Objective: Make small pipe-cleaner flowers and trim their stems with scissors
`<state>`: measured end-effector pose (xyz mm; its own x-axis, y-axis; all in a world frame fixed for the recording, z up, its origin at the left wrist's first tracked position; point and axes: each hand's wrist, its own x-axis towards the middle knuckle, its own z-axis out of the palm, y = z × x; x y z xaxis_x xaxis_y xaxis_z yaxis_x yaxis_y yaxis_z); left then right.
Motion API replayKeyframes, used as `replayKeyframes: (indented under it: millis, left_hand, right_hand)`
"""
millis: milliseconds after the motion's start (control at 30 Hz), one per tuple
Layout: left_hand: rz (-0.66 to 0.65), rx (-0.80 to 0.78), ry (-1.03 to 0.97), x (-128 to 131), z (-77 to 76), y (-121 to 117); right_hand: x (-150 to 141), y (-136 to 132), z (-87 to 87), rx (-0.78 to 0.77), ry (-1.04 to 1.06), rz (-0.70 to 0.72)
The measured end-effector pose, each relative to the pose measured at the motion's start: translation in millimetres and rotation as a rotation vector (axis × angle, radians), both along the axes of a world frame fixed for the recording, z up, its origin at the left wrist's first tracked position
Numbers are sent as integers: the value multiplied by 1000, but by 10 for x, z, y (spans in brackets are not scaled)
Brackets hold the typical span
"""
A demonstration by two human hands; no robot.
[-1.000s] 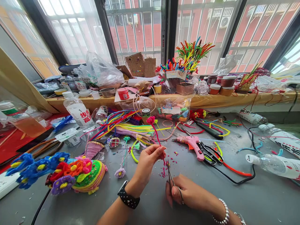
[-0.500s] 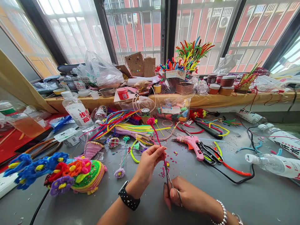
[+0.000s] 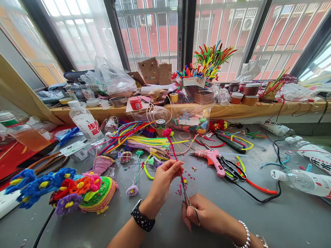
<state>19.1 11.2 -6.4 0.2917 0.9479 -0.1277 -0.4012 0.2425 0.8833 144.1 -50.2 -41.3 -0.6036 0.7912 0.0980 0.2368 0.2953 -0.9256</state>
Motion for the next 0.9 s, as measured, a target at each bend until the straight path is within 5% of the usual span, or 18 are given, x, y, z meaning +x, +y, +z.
replayKeyframes:
  millis: [900]
  left_hand:
    - [37,-7,-43,-6,-9,6]
  right_hand:
    - [10,-9,-79,-134,122,-12]
